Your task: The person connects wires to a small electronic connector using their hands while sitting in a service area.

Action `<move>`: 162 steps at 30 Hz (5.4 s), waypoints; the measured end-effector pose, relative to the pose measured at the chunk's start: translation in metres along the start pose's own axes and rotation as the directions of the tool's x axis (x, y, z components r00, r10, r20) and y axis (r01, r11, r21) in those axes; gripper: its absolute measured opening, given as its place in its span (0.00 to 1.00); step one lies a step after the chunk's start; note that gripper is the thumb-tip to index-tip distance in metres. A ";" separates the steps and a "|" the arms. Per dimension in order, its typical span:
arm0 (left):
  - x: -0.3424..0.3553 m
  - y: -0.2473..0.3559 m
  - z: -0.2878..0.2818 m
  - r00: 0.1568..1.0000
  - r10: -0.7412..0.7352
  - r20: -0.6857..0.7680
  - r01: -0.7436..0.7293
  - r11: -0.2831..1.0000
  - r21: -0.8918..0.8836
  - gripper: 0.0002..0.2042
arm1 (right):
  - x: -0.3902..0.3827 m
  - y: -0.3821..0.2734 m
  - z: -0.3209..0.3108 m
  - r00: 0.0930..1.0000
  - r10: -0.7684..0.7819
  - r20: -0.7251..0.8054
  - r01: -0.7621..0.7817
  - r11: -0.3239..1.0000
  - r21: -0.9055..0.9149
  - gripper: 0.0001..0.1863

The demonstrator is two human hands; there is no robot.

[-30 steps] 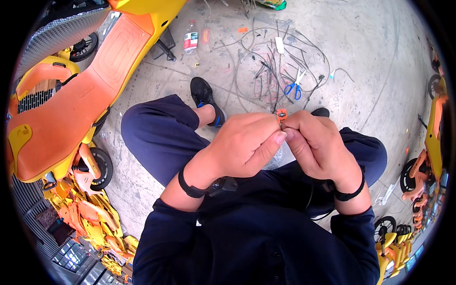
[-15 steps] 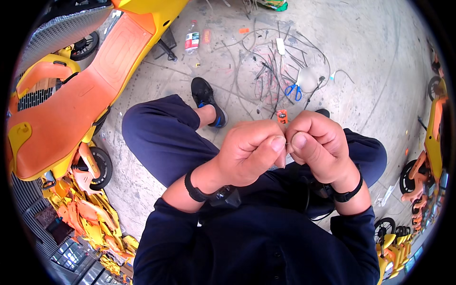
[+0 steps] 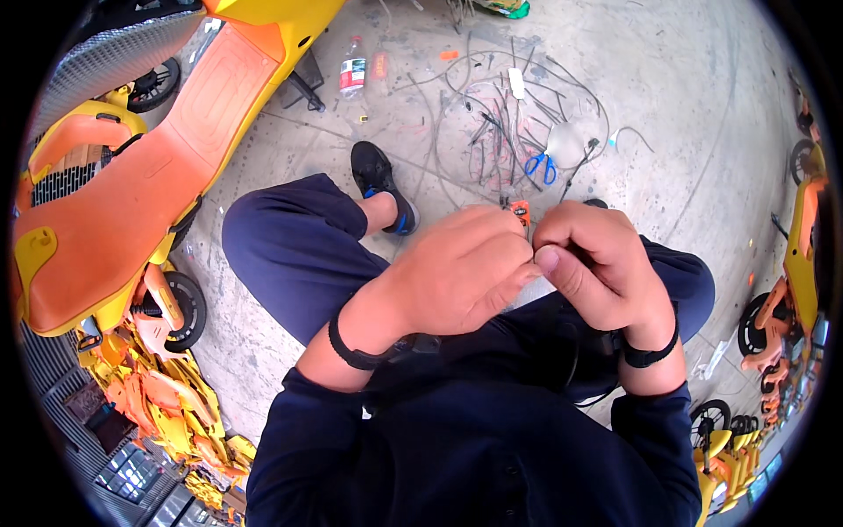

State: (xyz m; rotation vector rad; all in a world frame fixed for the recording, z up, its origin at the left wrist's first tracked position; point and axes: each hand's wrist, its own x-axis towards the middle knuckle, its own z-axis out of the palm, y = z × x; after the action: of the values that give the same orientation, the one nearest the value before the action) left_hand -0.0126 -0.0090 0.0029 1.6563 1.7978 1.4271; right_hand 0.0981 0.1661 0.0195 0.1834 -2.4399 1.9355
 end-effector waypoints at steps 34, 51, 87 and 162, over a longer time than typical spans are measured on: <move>-0.018 -0.060 -0.040 0.739 -0.655 -0.157 0.662 0.750 -0.012 0.07 | -0.026 -0.018 -0.025 0.886 0.267 -0.379 -0.025 0.844 0.535 0.04; 0.017 -0.021 0.011 0.917 -0.384 -0.109 0.339 0.894 -0.294 0.09 | -0.012 0.003 -0.003 0.919 0.239 -0.313 -0.096 0.907 0.410 0.03; 0.009 0.006 0.006 0.975 -0.189 -0.115 0.114 0.877 -0.468 0.12 | -0.010 -0.002 0.015 0.972 0.237 -0.002 -0.152 0.631 0.760 0.06; 0.003 -0.008 0.005 0.983 -0.151 -0.104 0.127 0.970 -0.208 0.09 | 0.003 -0.001 0.014 0.972 -0.176 -0.158 0.104 0.917 -0.384 0.07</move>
State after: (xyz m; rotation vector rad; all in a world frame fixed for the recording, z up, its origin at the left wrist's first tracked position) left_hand -0.0140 -0.0026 -0.0051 1.3442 1.7280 1.6137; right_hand 0.0956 0.1516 0.0176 0.1510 -2.5263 1.3304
